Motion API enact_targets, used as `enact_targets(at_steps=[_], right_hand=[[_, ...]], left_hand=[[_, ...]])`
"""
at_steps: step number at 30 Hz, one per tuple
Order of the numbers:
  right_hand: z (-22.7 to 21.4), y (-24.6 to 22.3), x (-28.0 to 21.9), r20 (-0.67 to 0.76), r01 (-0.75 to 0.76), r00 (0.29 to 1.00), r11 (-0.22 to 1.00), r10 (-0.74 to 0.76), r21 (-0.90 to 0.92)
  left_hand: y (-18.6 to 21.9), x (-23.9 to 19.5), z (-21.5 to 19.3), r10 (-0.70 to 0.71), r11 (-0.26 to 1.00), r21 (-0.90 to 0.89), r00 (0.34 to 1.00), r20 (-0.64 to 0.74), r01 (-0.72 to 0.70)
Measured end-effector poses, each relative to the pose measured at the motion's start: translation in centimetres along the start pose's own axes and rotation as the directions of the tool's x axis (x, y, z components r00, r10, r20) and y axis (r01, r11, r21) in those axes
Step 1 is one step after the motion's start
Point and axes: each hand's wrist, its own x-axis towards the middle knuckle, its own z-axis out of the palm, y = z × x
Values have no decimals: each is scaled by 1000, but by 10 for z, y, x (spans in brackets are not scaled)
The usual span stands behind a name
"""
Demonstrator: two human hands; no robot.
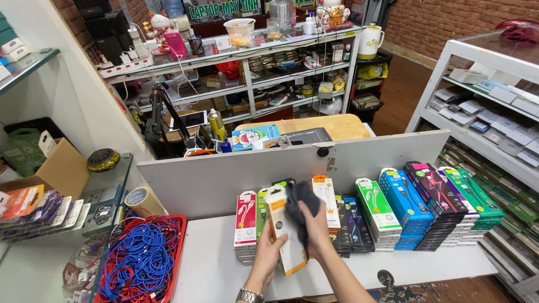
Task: The person wipes the surfaces of small product boxes with a dark cloth, handling them one at a time. They pick up boxes from a counter, wipe them, and place them onto a glass shelf, repeating the process for several different box types.
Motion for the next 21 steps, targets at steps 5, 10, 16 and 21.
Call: enact_targets(at_steps=[5,10,16,21], right_hand=[[-4,14,-25,259,144,965,898,-35,-417],[-3,25,-7,204,204,971,872,-124,-445],[30,57,7,216,49,976,924,36,-379],[49,70,7,169,19,982,859,79,-511]], left_hand=[[9,27,-35,116,948,-274,976,-183,-164],[1,36,-106,127,950,-175,831,-541,-259],[-42,37,-191,89,994,19,688,-720,-109],[-84,56,-239,26,986,126,651,-759,108]])
